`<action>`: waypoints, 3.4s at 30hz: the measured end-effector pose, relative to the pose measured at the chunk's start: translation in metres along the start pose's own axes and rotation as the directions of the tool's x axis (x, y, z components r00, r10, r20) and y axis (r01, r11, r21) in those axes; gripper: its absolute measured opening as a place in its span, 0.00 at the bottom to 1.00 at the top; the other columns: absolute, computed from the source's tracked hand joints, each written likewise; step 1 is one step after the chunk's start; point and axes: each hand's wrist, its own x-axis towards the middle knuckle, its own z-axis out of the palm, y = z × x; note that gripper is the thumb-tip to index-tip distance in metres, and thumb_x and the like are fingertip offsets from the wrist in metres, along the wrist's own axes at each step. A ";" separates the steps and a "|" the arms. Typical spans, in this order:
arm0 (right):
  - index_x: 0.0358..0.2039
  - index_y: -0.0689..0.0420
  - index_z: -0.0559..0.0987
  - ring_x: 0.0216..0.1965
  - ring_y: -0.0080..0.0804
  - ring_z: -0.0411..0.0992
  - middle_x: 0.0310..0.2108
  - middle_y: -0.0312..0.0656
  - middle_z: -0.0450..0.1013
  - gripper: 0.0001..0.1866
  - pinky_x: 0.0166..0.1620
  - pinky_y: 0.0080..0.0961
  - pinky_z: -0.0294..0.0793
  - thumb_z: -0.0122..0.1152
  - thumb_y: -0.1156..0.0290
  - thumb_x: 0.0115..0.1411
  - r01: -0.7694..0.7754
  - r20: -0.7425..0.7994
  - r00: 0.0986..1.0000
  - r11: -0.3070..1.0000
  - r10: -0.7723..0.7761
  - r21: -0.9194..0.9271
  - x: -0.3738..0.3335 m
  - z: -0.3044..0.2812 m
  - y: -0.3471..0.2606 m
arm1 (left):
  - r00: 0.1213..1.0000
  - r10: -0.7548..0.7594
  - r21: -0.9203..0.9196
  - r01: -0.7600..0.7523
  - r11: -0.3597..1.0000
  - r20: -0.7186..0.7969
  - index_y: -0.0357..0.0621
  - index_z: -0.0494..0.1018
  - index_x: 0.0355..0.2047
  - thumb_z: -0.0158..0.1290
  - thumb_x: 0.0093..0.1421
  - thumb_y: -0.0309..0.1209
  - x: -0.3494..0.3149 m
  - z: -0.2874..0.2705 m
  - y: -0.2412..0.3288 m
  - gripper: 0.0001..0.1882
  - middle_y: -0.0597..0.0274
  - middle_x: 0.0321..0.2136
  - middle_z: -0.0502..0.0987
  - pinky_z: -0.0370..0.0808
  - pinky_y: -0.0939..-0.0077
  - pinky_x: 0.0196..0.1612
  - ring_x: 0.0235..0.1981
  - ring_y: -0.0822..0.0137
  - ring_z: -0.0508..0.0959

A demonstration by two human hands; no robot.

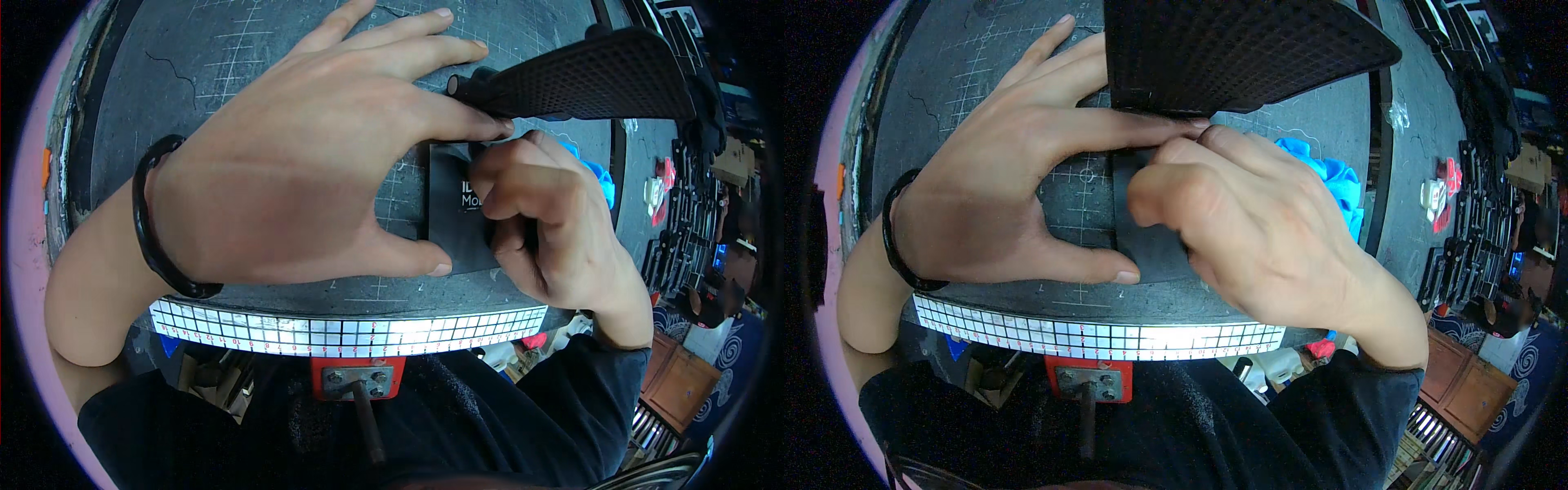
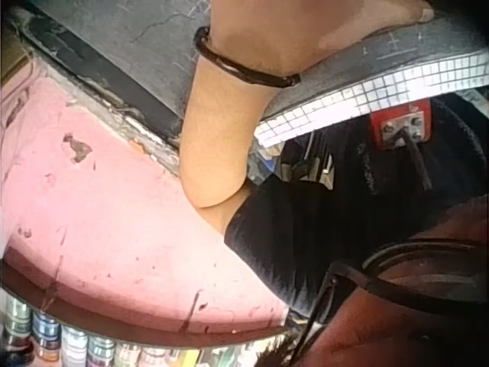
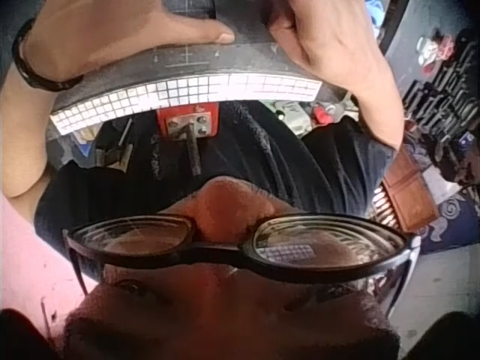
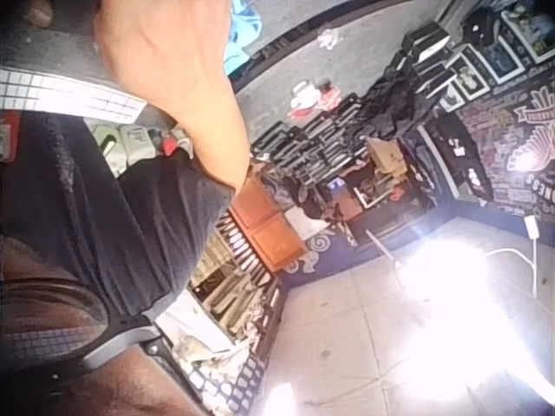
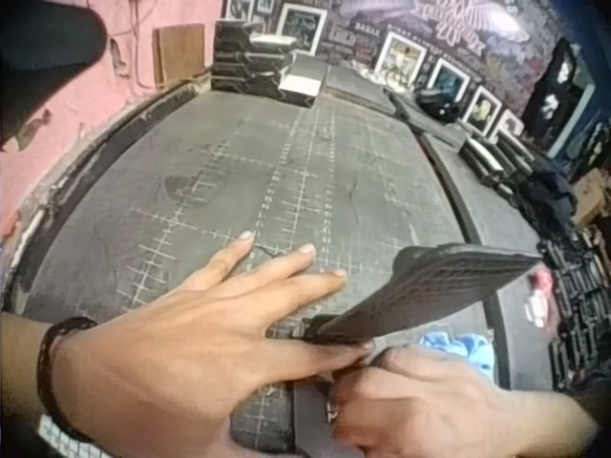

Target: Assembling and cleaning parts of a mobile phone stand

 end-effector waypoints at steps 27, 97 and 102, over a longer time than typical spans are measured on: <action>0.36 0.65 0.87 0.34 0.35 0.80 0.34 0.45 0.80 0.11 0.35 0.27 0.80 0.74 0.81 0.50 -0.050 -0.149 0.989 0.975 0.018 -0.215 0.012 -0.005 0.002 | 0.998 0.020 -0.085 -0.025 0.996 -0.067 0.47 0.80 0.57 0.76 0.43 0.52 -0.003 -0.001 0.002 0.42 0.48 0.64 0.71 0.45 0.31 0.75 0.71 0.46 0.65; 0.32 0.64 0.84 0.25 0.30 0.75 0.28 0.43 0.76 0.16 0.25 0.23 0.74 0.70 0.71 0.40 0.127 -0.148 0.973 0.950 -0.175 -0.286 0.000 -0.001 0.016 | 0.998 -0.066 -0.060 0.067 0.996 0.022 0.64 0.78 0.63 0.71 0.43 0.56 -0.003 -0.004 0.008 0.43 0.53 0.57 0.76 0.62 0.48 0.69 0.62 0.50 0.72; 0.31 0.63 0.84 0.26 0.30 0.75 0.28 0.43 0.76 0.16 0.25 0.23 0.74 0.69 0.70 0.40 0.123 -0.147 0.974 0.948 -0.172 -0.294 -0.001 -0.001 0.016 | 0.998 -0.051 -0.060 0.050 0.997 -0.031 0.64 0.78 0.63 0.72 0.43 0.54 -0.002 -0.002 0.008 0.44 0.53 0.57 0.76 0.62 0.47 0.69 0.62 0.50 0.72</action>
